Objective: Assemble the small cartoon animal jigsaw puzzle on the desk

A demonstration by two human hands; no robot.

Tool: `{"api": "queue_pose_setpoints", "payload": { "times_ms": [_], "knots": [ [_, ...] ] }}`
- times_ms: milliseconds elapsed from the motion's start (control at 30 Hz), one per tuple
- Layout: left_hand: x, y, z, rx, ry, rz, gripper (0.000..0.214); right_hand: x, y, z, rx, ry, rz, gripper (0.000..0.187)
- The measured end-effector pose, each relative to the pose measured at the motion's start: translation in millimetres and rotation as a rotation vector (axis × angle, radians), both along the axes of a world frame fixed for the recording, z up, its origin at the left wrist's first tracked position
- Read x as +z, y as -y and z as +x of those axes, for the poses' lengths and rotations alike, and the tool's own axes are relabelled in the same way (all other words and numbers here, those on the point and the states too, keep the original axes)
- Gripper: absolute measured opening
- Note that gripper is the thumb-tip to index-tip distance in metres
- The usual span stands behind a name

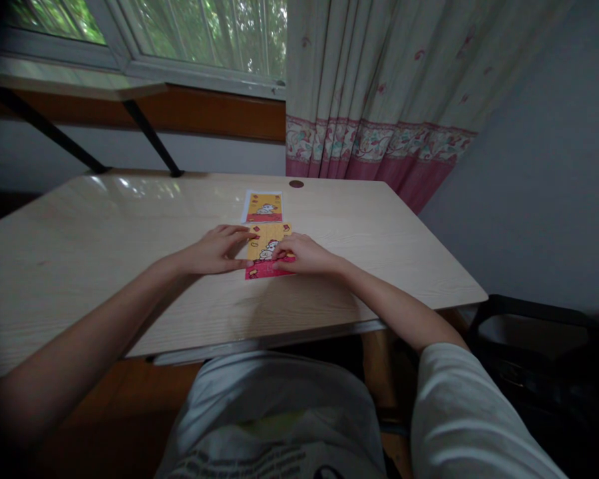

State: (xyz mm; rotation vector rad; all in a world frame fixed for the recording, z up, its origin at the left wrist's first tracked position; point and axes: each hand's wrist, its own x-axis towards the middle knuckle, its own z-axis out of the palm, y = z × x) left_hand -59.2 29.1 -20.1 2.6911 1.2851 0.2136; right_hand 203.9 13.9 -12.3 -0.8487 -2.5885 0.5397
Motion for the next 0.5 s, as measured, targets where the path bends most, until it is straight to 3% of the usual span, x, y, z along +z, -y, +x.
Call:
{"api": "queue_pose_setpoints", "payload": {
  "times_ms": [500],
  "knots": [
    [0.2, 0.6, 1.6, 0.027, -0.043, -0.022, 0.081, -0.4, 1.4, -7.4, 0.000, 0.040, 0.047, 0.006]
  ]
}}
